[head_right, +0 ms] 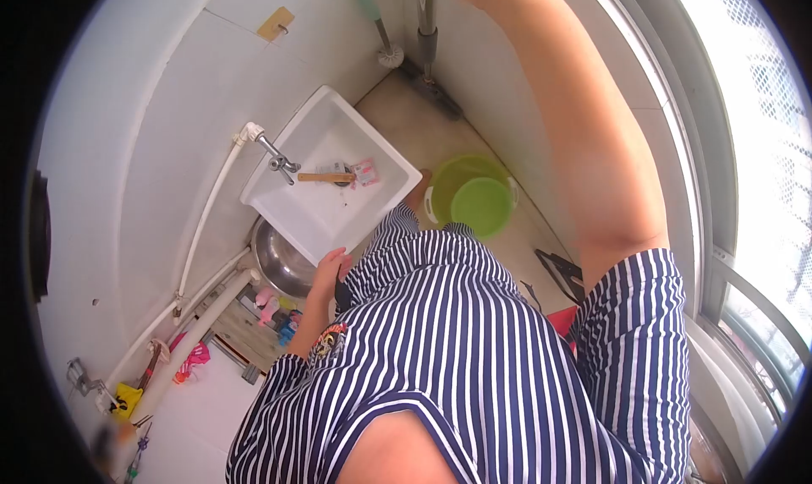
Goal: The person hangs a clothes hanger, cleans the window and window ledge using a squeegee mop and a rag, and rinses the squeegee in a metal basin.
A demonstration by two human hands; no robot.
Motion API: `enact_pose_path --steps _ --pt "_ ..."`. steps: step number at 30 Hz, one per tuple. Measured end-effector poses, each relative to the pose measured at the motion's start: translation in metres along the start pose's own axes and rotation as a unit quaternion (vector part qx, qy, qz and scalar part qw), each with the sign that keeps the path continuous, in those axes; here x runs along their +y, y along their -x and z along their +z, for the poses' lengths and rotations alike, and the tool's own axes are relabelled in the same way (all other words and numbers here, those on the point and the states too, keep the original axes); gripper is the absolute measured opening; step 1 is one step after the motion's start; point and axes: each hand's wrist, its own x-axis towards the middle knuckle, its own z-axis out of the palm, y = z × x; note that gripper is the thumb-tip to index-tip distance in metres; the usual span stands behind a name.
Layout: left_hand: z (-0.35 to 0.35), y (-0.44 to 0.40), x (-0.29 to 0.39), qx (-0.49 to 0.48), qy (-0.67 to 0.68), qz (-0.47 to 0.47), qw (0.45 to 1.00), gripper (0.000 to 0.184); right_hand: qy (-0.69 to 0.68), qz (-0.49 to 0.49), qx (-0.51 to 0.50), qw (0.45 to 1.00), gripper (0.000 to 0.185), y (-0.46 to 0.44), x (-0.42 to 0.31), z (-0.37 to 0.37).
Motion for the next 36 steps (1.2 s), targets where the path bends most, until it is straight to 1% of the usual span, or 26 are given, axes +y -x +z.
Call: enact_pose_path --steps 1,3,4,6,8,9,10,11,13,14,16,17,19,20,21,22,23,24,26,27,30,31,32,34,35,36 --pt "0.007 0.003 0.013 0.002 -0.026 0.008 1.000 0.042 -0.002 0.009 0.015 1.000 0.013 0.006 -0.007 0.002" --pt "0.010 -0.004 0.020 0.003 -0.003 0.017 1.000 0.042 0.004 0.019 0.025 1.000 0.013 0.016 -0.011 0.004" --pt "0.012 -0.005 0.020 0.010 0.018 0.021 1.000 0.041 -0.010 0.013 0.034 0.999 0.012 0.021 -0.008 0.007" --pt "0.005 -0.007 0.010 0.021 0.004 0.019 1.000 0.041 -0.030 0.013 0.048 0.998 0.012 0.027 -0.008 0.012" --pt "-0.002 -0.019 0.005 0.015 -0.043 -0.005 0.999 0.041 -0.004 0.043 0.011 0.999 0.010 0.019 -0.020 0.013" --pt "-0.006 -0.025 -0.001 0.008 -0.043 -0.002 0.999 0.041 0.026 0.070 0.017 0.997 0.009 0.024 -0.033 0.017" --pt "-0.013 -0.031 -0.008 0.020 -0.049 -0.005 0.999 0.042 0.033 0.069 0.015 0.997 0.009 0.023 -0.033 0.017" --pt "-0.013 -0.028 -0.011 0.034 -0.055 -0.012 0.998 0.042 0.026 0.048 -0.007 0.999 0.009 0.023 -0.031 0.018" --pt "-0.019 -0.020 -0.016 0.034 -0.055 -0.032 0.997 0.043 -0.026 0.017 -0.041 0.999 0.008 0.026 -0.027 0.028" --pt "-0.022 -0.021 -0.011 0.032 -0.055 -0.040 0.997 0.043 -0.026 0.014 -0.038 0.999 0.008 0.027 -0.031 0.028" --pt "-0.016 -0.020 -0.003 0.046 -0.067 -0.036 0.996 0.043 0.035 0.068 -0.021 0.997 0.007 0.027 -0.046 0.027" --pt "-0.016 -0.020 -0.009 0.060 -0.084 -0.043 0.994 0.043 0.038 0.070 -0.022 0.997 0.007 0.028 -0.046 0.026" --pt "-0.016 -0.027 -0.016 0.043 -0.054 -0.028 0.997 0.043 -0.004 0.043 -0.030 0.999 0.009 0.032 -0.045 0.028" --pt "-0.020 -0.029 -0.019 0.029 -0.027 -0.013 0.999 0.044 -0.006 0.043 -0.031 0.999 0.009 0.034 -0.040 0.026" --pt "-0.021 -0.028 -0.014 0.031 -0.028 -0.010 0.999 0.044 -0.028 0.046 -0.043 0.998 0.010 0.032 -0.033 0.021" --pt "-0.016 -0.030 -0.006 0.028 -0.059 -0.015 0.998 0.044 -0.047 0.047 -0.057 0.996 0.012 0.029 -0.029 0.017" --pt "-0.007 -0.032 0.003 0.026 -0.085 -0.020 0.996 0.044 -0.040 0.075 -0.013 0.996 0.014 0.035 -0.038 0.021" --pt "0.000 -0.028 0.013 0.025 -0.085 -0.023 0.996 0.044 -0.039 0.077 -0.014 0.996 0.014 0.039 -0.037 0.021" --pt "0.020 -0.028 0.055 0.009 -0.134 0.025 0.991 0.044 -0.042 0.073 -0.015 0.996 0.016 0.049 -0.029 0.020" --pt "0.033 -0.029 0.075 0.001 -0.149 0.068 0.986 0.044 -0.122 0.038 0.024 0.991 0.020 0.051 -0.015 0.023" --pt "0.079 -0.062 0.119 -0.016 -0.219 0.219 0.951 0.043 -0.123 0.033 0.032 0.991 0.024 0.054 -0.023 0.009" --pt "0.099 -0.060 0.142 -0.051 -0.213 0.229 0.949 0.047 -0.117 -0.028 0.043 0.992 0.027 0.058 -0.022 0.009" --pt "0.120 -0.051 0.170 -0.084 -0.205 0.237 0.946 0.052 -0.109 -0.041 0.052 0.992 0.028 0.066 -0.041 0.013" --pt "0.162 -0.036 0.210 -0.113 -0.147 0.261 0.947 0.068 -0.123 -0.116 0.013 0.985 0.027 0.069 -0.048 0.002" --pt "0.180 -0.029 0.227 -0.136 -0.121 0.251 0.951 0.077 -0.128 -0.147 0.000 0.981 0.027 0.071 -0.051 -0.001" --pt "0.199 -0.022 0.241 -0.159 -0.094 0.241 0.953 0.088 -0.130 -0.146 -0.005 0.981 0.027 0.070 -0.051 0.001"
